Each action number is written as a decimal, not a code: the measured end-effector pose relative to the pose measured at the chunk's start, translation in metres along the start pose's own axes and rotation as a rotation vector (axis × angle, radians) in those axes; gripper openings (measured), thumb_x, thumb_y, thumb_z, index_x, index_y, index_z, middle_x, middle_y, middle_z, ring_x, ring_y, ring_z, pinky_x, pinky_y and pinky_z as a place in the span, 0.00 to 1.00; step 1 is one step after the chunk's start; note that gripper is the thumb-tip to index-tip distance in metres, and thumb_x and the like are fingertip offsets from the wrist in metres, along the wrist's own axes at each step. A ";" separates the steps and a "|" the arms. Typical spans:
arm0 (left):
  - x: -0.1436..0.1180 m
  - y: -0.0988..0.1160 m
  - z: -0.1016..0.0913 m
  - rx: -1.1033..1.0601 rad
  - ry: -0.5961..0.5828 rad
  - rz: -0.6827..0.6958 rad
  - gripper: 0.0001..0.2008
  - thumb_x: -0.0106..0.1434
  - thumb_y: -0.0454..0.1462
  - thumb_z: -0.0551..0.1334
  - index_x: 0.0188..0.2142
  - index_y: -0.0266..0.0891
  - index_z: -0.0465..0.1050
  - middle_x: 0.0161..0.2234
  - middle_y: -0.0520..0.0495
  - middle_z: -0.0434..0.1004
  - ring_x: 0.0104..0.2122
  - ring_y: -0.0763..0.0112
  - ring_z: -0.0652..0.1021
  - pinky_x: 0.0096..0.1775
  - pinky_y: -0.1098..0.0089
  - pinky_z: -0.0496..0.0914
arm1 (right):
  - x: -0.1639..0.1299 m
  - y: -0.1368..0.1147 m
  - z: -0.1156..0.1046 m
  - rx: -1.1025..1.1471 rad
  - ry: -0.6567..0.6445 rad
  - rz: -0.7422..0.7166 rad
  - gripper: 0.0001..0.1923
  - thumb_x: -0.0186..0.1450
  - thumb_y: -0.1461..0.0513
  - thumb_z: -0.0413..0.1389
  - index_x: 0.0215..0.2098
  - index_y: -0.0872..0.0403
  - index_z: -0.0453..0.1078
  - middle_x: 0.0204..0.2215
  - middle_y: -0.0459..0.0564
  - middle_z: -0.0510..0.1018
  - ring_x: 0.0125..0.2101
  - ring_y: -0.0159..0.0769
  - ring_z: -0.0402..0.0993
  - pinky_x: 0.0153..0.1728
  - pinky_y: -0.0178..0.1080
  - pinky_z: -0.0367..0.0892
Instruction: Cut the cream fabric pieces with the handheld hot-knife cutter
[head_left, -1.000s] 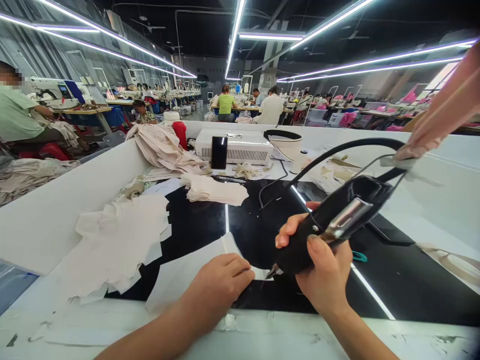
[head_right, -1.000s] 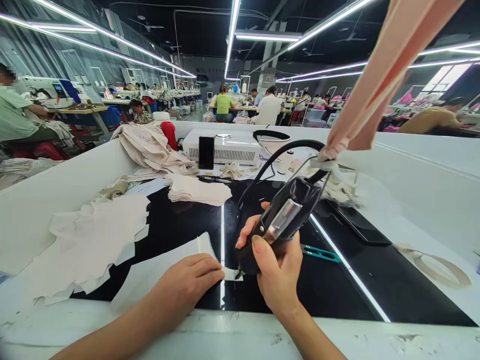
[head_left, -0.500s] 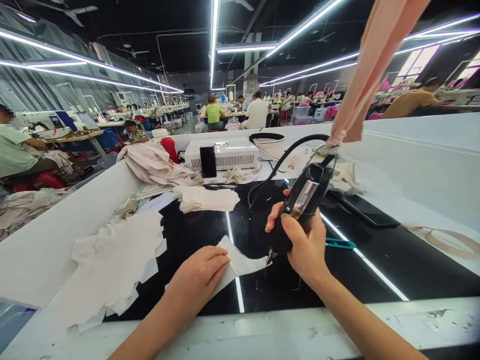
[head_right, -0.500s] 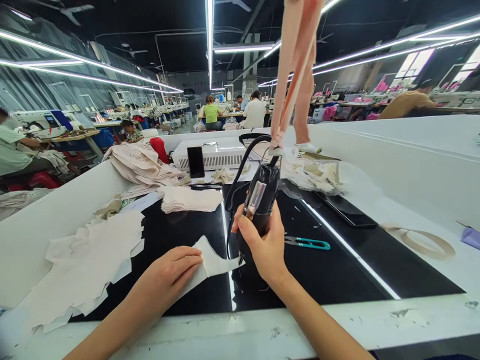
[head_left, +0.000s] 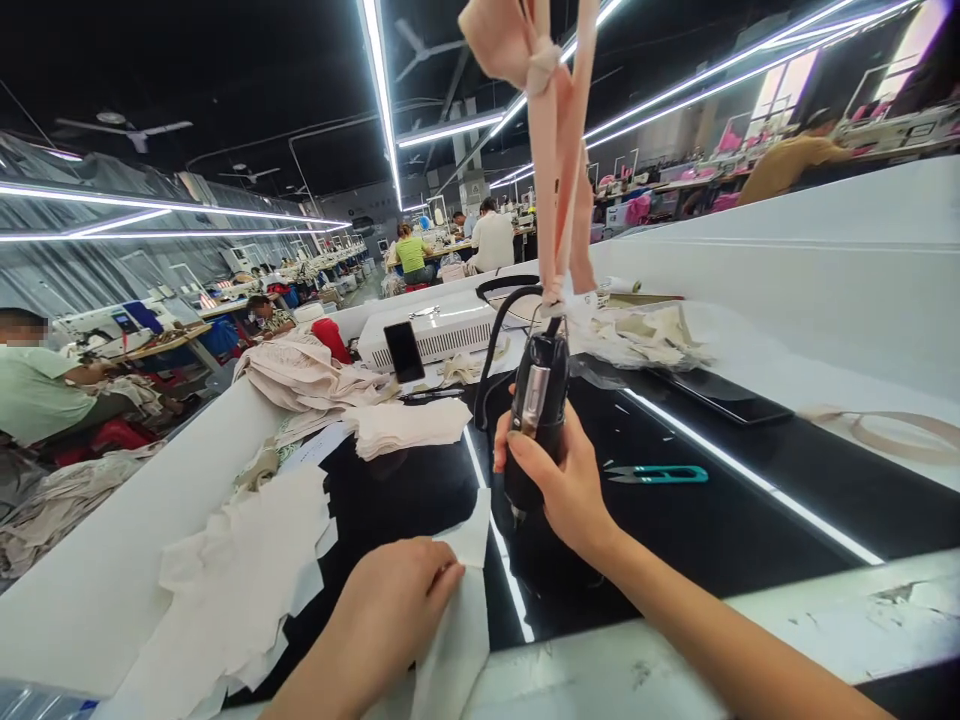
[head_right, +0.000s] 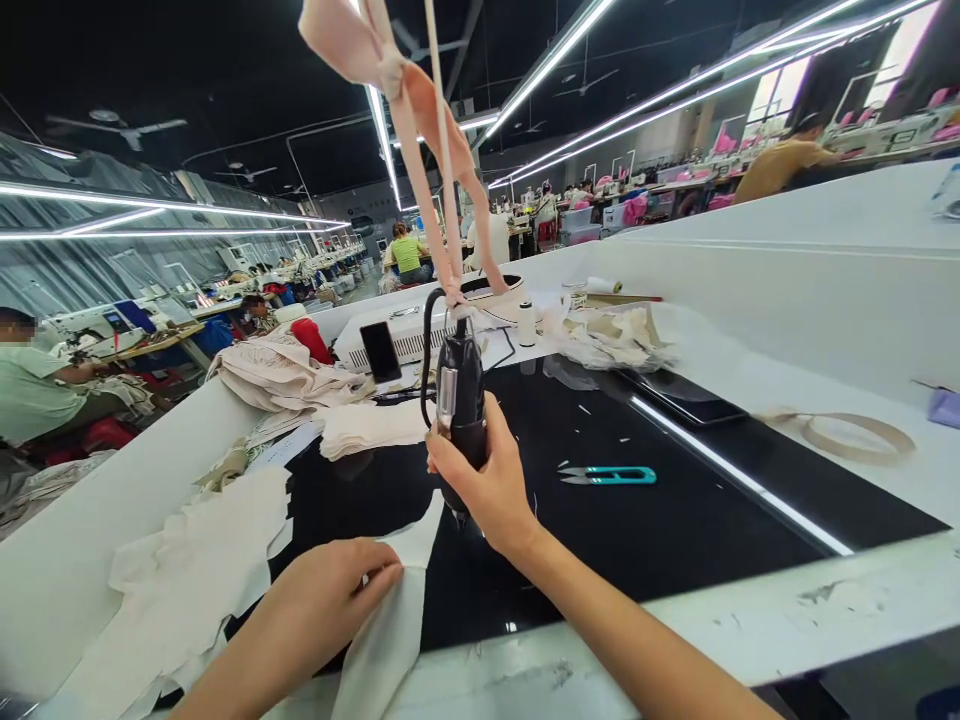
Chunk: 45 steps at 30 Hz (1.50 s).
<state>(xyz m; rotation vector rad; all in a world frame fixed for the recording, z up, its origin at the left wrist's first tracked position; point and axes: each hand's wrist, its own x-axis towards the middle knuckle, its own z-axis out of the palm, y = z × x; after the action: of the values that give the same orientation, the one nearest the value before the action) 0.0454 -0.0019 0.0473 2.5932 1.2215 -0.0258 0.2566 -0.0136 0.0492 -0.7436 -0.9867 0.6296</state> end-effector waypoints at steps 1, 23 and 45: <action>0.006 0.000 -0.004 0.019 0.009 0.005 0.14 0.77 0.36 0.58 0.37 0.43 0.80 0.35 0.50 0.82 0.35 0.61 0.84 0.37 0.65 0.74 | 0.000 0.000 0.002 0.005 0.000 0.001 0.12 0.65 0.57 0.65 0.42 0.47 0.67 0.29 0.40 0.78 0.25 0.33 0.73 0.29 0.37 0.72; 0.054 -0.034 0.002 -0.153 -0.087 0.321 0.18 0.70 0.40 0.73 0.55 0.46 0.72 0.63 0.43 0.78 0.75 0.48 0.61 0.72 0.32 0.48 | 0.011 0.021 0.028 0.038 -0.041 -0.013 0.12 0.65 0.55 0.65 0.39 0.47 0.67 0.28 0.40 0.75 0.25 0.34 0.73 0.30 0.40 0.71; 0.051 -0.034 -0.002 -0.080 -0.032 0.378 0.15 0.70 0.42 0.71 0.53 0.45 0.76 0.51 0.46 0.80 0.61 0.53 0.76 0.71 0.37 0.55 | 0.002 0.033 0.041 -0.001 -0.055 0.027 0.12 0.66 0.56 0.66 0.44 0.47 0.69 0.31 0.42 0.76 0.28 0.35 0.71 0.30 0.38 0.71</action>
<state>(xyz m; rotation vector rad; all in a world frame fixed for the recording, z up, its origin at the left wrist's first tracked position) 0.0520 0.0576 0.0348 2.6956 0.6897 0.0553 0.2163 0.0185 0.0383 -0.7451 -1.0288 0.6754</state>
